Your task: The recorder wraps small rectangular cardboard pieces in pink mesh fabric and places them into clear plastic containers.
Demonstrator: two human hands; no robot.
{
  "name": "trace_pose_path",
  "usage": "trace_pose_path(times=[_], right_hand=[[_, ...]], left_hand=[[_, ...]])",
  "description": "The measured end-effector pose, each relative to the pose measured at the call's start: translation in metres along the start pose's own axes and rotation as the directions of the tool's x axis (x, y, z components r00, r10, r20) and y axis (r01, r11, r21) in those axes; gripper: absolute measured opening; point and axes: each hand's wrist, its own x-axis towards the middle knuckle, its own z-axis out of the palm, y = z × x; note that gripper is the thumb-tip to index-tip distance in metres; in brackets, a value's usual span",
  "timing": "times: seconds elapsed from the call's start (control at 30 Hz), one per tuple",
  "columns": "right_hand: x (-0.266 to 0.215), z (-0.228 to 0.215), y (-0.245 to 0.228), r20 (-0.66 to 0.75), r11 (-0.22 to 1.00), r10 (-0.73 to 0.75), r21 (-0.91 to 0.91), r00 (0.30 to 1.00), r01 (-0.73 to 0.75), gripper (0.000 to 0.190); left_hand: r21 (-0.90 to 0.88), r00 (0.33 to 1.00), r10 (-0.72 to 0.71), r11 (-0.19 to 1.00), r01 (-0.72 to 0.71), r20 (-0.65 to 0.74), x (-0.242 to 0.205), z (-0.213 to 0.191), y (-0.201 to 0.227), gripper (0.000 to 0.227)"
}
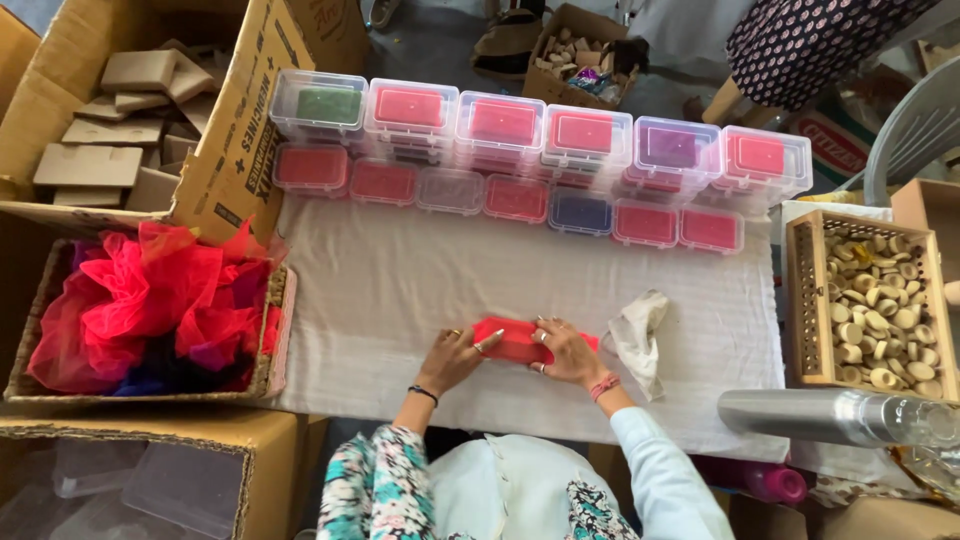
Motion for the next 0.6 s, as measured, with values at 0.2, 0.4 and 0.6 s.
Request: trace_pose_path(times=[0.2,0.4,0.6], right_hand=[[-0.024,0.018,-0.015,-0.187,1.0,0.027,-0.008,0.982,-0.029,0.06],[-0.027,0.019,-0.028,-0.16,0.995,0.076,-0.048,0.984,-0.085,0.054],[-0.027,0.035,-0.053,-0.396,0.984,0.162,0.132,0.904,-0.118,0.046]], left_hand=[[0.012,0.898,-0.419,0.905,0.424,-0.133,-0.013,-0.001,-0.02,0.027],[-0.524,0.464,-0.867,0.486,0.7,-0.184,-0.028,0.026,-0.004,0.038],[-0.84,0.224,-0.829,-0.43,0.331,0.512,-0.002,0.053,0.056,0.06]])
